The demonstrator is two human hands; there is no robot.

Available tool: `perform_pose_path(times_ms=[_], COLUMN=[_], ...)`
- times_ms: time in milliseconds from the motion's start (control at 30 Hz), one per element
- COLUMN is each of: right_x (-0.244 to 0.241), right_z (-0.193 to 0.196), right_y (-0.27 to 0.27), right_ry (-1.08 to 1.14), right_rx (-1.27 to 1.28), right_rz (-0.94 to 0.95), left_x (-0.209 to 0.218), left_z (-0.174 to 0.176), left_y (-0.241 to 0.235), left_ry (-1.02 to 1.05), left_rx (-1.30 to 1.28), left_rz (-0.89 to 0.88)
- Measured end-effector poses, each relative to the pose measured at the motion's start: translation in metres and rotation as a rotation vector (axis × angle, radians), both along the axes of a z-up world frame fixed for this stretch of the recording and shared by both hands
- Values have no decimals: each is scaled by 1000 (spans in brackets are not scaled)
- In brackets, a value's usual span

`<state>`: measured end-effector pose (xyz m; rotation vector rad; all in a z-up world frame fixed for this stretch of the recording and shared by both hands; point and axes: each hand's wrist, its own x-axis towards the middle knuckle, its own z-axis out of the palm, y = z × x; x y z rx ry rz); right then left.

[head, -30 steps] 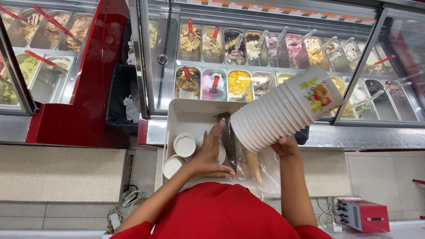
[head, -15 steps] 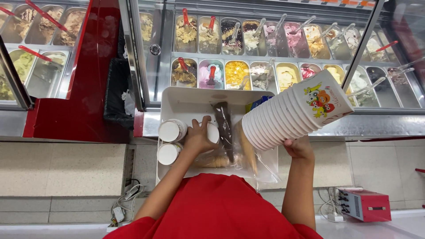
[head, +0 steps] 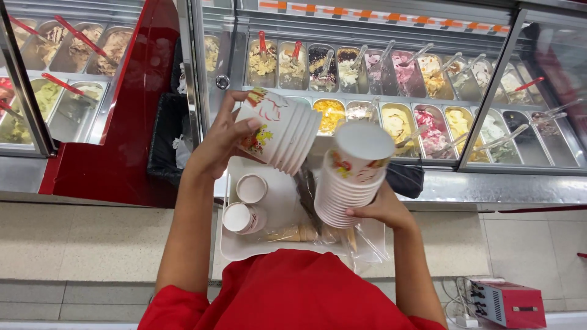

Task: Organizing ice cream cups, cones, and napkins into a tray.

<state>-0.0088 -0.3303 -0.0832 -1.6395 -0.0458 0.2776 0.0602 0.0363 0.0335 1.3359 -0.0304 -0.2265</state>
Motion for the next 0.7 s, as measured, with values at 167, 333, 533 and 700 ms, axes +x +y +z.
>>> perform_pose_path(times_ms=[167,333,533,700], right_x=[15,24,29,56], right_z=[46,32,-13,-13], right_y=[52,62,54,45], right_ry=[1,31,103,122], right_rx=[-289,-377,-86,27], right_rz=[190,195,146,170], left_x=[25,18,40,26], left_z=[5,23,-27,-49], left_y=[-35,-62,-90,-110], left_ry=[-146,-217,-166,-131], left_rx=[235,734,639,-21], left_rz=[-53,-188,-144,139])
